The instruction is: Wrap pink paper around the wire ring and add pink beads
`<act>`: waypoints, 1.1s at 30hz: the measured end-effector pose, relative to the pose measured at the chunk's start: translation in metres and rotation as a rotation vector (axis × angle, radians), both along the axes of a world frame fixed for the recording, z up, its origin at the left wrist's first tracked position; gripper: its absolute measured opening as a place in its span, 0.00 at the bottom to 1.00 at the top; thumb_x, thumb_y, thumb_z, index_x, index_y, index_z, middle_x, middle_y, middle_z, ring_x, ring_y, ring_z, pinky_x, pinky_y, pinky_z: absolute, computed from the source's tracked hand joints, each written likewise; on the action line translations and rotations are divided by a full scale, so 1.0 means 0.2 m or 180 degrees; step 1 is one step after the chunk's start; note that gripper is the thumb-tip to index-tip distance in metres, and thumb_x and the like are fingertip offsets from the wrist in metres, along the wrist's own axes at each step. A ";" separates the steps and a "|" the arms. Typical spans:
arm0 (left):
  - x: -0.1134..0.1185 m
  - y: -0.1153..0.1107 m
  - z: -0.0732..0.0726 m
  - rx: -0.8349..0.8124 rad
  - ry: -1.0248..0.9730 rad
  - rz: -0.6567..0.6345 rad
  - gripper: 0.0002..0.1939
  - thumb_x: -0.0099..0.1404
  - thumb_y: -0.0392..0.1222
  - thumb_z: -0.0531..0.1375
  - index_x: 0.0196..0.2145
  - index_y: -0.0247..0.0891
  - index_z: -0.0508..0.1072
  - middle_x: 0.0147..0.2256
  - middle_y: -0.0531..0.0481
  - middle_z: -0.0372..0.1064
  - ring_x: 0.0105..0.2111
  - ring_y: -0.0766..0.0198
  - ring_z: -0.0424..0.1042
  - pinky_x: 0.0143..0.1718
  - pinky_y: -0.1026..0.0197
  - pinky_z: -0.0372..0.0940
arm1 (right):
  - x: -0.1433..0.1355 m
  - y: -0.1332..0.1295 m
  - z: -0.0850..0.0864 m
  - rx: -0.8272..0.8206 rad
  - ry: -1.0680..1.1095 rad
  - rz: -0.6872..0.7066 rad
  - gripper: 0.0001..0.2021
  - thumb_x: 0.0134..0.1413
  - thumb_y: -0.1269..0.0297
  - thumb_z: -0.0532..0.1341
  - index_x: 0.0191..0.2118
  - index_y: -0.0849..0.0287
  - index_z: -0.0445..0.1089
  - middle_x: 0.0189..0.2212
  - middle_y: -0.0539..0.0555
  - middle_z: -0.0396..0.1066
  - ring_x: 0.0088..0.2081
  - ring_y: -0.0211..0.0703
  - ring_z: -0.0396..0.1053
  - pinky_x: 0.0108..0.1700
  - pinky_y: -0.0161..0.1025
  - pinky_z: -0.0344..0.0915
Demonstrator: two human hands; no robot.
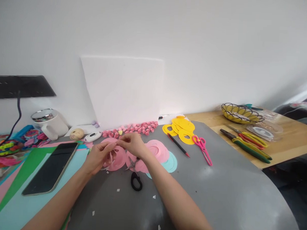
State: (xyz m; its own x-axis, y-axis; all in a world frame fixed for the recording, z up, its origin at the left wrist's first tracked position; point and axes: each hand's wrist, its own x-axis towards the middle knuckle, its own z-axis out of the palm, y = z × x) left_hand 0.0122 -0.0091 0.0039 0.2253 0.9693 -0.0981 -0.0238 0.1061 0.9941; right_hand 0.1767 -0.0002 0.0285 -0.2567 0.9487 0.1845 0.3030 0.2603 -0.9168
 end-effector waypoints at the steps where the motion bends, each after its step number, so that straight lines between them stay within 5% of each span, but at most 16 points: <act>1: 0.00 0.00 -0.01 0.0063 -0.0004 0.0076 0.17 0.51 0.52 0.63 0.25 0.32 0.73 0.17 0.52 0.68 0.12 0.70 0.63 0.12 0.69 0.56 | -0.01 0.01 0.00 0.0022 -0.0017 -0.0023 0.10 0.46 0.63 0.59 0.22 0.64 0.71 0.20 0.50 0.67 0.24 0.34 0.62 0.27 0.31 0.58; 5: 0.00 0.01 -0.03 0.0142 -0.0138 0.0392 0.17 0.49 0.52 0.64 0.29 0.34 0.73 0.17 0.53 0.69 0.16 0.65 0.69 0.14 0.68 0.60 | -0.06 0.06 -0.04 0.0080 0.0005 -0.0028 0.08 0.44 0.66 0.60 0.22 0.65 0.72 0.21 0.51 0.70 0.25 0.36 0.64 0.27 0.31 0.59; 10: 0.00 0.01 -0.03 0.0049 -0.0156 0.0529 0.15 0.49 0.50 0.65 0.27 0.34 0.71 0.16 0.55 0.67 0.11 0.68 0.64 0.11 0.68 0.60 | -0.08 0.06 -0.13 0.0034 0.0730 -0.0043 0.09 0.45 0.63 0.60 0.26 0.64 0.74 0.26 0.54 0.74 0.31 0.42 0.69 0.35 0.37 0.65; 19: 0.00 0.01 0.00 -0.0116 -0.0319 0.0590 0.15 0.49 0.48 0.66 0.29 0.34 0.71 0.19 0.55 0.69 0.10 0.68 0.65 0.09 0.67 0.60 | -0.02 0.04 -0.08 -0.0689 0.1615 0.0734 0.17 0.44 0.53 0.63 0.35 0.61 0.76 0.32 0.54 0.76 0.39 0.46 0.72 0.46 0.45 0.66; 27: 0.01 0.00 -0.01 -0.0087 -0.0189 0.0614 0.15 0.47 0.49 0.67 0.27 0.35 0.71 0.15 0.57 0.65 0.08 0.68 0.64 0.08 0.68 0.58 | -0.04 0.04 -0.12 -0.0798 0.1719 0.0479 0.17 0.32 0.56 0.69 0.31 0.61 0.77 0.30 0.54 0.76 0.36 0.47 0.72 0.44 0.44 0.67; 33: 0.01 0.01 -0.01 -0.0032 -0.0103 0.0606 0.16 0.48 0.49 0.66 0.27 0.34 0.71 0.16 0.56 0.67 0.09 0.68 0.64 0.08 0.67 0.59 | -0.04 0.03 -0.10 -0.0944 0.1579 0.0335 0.17 0.34 0.54 0.68 0.29 0.62 0.77 0.29 0.55 0.76 0.35 0.46 0.73 0.43 0.44 0.67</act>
State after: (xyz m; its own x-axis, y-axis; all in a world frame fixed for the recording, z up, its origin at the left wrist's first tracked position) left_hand 0.0143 -0.0080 0.0026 0.0412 0.9937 -0.1038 -0.0762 0.1067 0.9914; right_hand 0.1692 0.0066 0.0078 -0.3032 0.9522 0.0373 -0.1946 -0.0235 -0.9806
